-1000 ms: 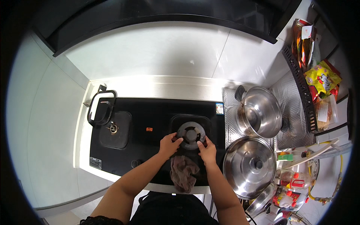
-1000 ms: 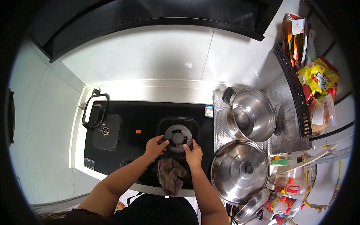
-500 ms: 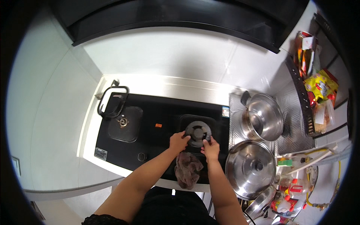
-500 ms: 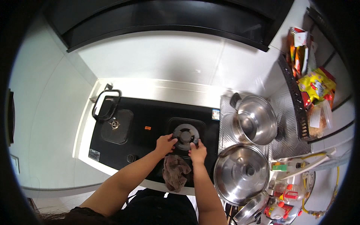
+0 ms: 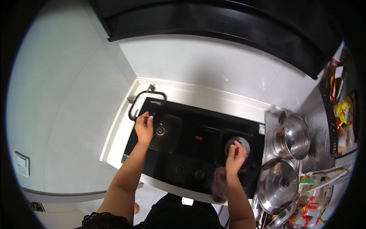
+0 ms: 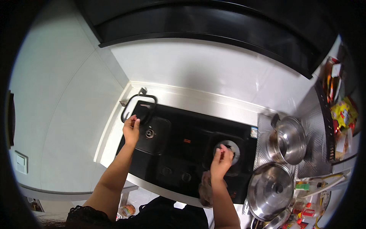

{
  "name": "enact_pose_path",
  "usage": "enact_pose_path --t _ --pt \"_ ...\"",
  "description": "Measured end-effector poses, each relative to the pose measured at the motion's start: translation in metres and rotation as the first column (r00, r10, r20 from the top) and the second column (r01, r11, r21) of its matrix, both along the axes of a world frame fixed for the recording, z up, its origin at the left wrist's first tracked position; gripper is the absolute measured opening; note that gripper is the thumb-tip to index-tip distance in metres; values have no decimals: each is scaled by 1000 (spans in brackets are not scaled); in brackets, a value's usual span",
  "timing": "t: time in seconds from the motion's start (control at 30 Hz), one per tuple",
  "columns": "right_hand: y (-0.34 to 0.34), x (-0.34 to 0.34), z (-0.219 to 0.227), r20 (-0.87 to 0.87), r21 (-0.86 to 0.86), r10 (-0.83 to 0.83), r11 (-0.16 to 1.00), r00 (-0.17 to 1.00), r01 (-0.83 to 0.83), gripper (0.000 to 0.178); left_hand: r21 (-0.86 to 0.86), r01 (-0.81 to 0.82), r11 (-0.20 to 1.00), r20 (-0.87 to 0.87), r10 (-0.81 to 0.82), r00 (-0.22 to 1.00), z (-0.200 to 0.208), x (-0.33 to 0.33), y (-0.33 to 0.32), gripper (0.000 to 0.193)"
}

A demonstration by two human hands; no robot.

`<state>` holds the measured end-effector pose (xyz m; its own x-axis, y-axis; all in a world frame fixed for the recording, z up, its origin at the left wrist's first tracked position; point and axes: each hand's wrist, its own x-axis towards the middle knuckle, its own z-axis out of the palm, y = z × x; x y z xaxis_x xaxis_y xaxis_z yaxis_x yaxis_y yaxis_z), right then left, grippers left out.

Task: The person washes a cloth under running water in the sink, then wrings it out. They move to the stovetop and wipe the surface with the cloth, lifting and replacing a burner grate during the process.

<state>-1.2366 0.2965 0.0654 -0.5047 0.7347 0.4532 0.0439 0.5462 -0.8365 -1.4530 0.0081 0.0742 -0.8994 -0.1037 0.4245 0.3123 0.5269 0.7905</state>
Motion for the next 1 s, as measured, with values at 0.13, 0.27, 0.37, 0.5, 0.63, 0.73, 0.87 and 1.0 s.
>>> enact_pose_path --t 0.13,0.27,0.37,0.5,0.63,0.73,0.87,1.0 --pt "-81 -96 -6 94 -154 293 948 951 -277 20 -214 -203 955 28 214 976 -31 -42 -72 33" --pt "-142 -189 -21 236 -168 479 877 846 -450 28 -228 -156 961 62 174 983 -56 -53 -86 39" --pt "-167 -241 -49 324 -130 445 895 835 -426 34 -98 -150 984 72 158 985 -66 -63 -85 37" --pt "-180 -288 -57 438 -39 396 905 807 -423 40 -173 -105 979 196 139 971 -68 -75 -97 31" --pt "-180 -317 -65 415 27 480 842 772 -538 27 -218 -1 976 192 44 980 -68 -87 -107 24" --pt "-177 -327 -67 507 8 463 841 727 -541 20 -152 98 984 272 -53 961 -64 -94 -113 21" --pt "-169 -328 -75 377 131 474 823 796 -553 15 -17 186 982 365 -167 916 -53 -95 -118 21" --pt "-173 -312 -18 298 162 472 832 830 -531 14 19 158 987 224 -158 962 -32 -78 -113 25"
